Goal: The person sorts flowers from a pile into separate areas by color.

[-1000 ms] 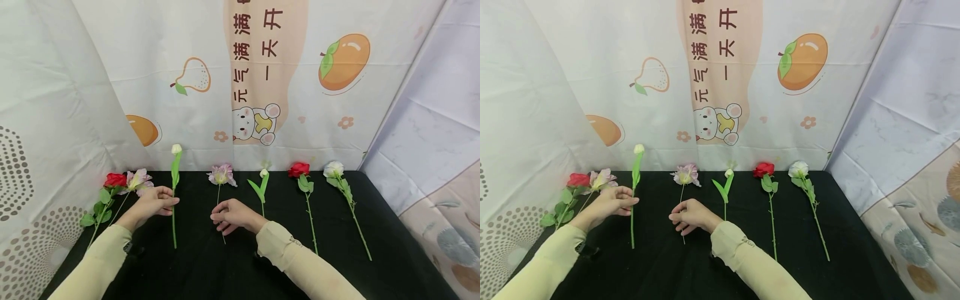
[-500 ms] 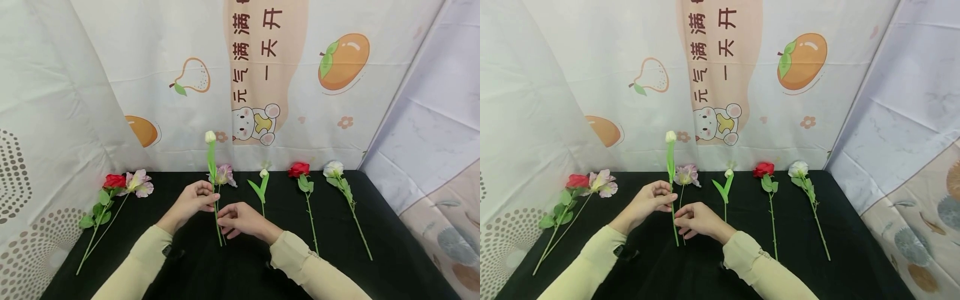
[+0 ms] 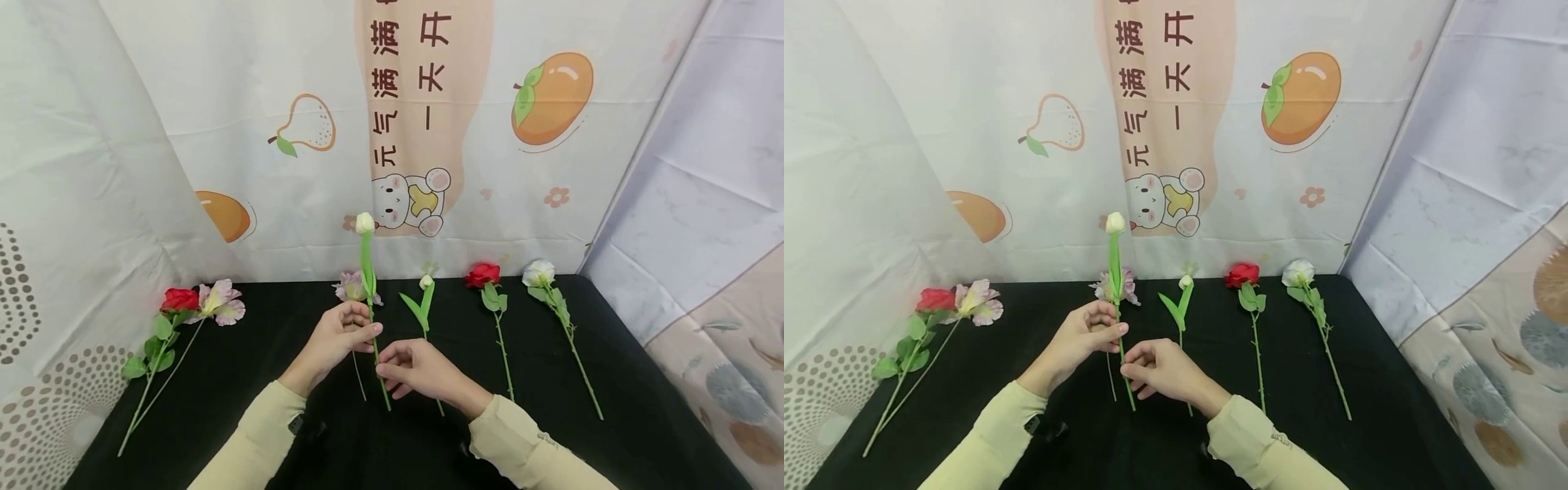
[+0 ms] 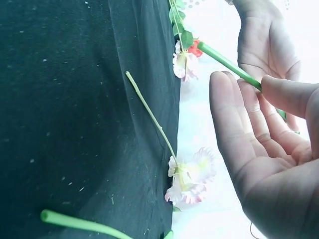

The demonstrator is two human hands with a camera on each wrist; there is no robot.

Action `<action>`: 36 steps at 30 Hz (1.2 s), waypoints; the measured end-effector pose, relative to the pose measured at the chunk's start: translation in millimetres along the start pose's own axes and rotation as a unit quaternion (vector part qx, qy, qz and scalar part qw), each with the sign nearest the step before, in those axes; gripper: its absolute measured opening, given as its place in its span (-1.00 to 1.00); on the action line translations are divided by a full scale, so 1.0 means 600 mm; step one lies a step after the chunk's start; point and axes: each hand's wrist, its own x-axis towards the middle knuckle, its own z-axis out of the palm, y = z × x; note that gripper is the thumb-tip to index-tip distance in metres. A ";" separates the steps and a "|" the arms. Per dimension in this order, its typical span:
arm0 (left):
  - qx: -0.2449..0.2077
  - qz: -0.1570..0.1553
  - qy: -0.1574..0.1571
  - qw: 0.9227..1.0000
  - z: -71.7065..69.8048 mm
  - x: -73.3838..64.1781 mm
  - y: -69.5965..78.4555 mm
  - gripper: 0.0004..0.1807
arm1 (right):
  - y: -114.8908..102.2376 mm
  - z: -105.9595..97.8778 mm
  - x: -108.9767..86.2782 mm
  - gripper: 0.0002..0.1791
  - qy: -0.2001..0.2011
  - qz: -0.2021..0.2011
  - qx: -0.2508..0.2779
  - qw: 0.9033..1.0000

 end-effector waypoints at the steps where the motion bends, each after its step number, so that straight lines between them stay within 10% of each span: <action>1: 0.001 0.001 -0.002 1.000 0.003 0.000 0.000 -0.66 | 0.001 -0.001 -0.003 -0.81 0.000 -0.001 0.002 1.000; 36: 0.002 0.016 -0.035 0.999 0.061 0.013 0.000 -0.74 | 0.007 -0.023 -0.055 -0.73 0.047 -0.014 0.032 0.998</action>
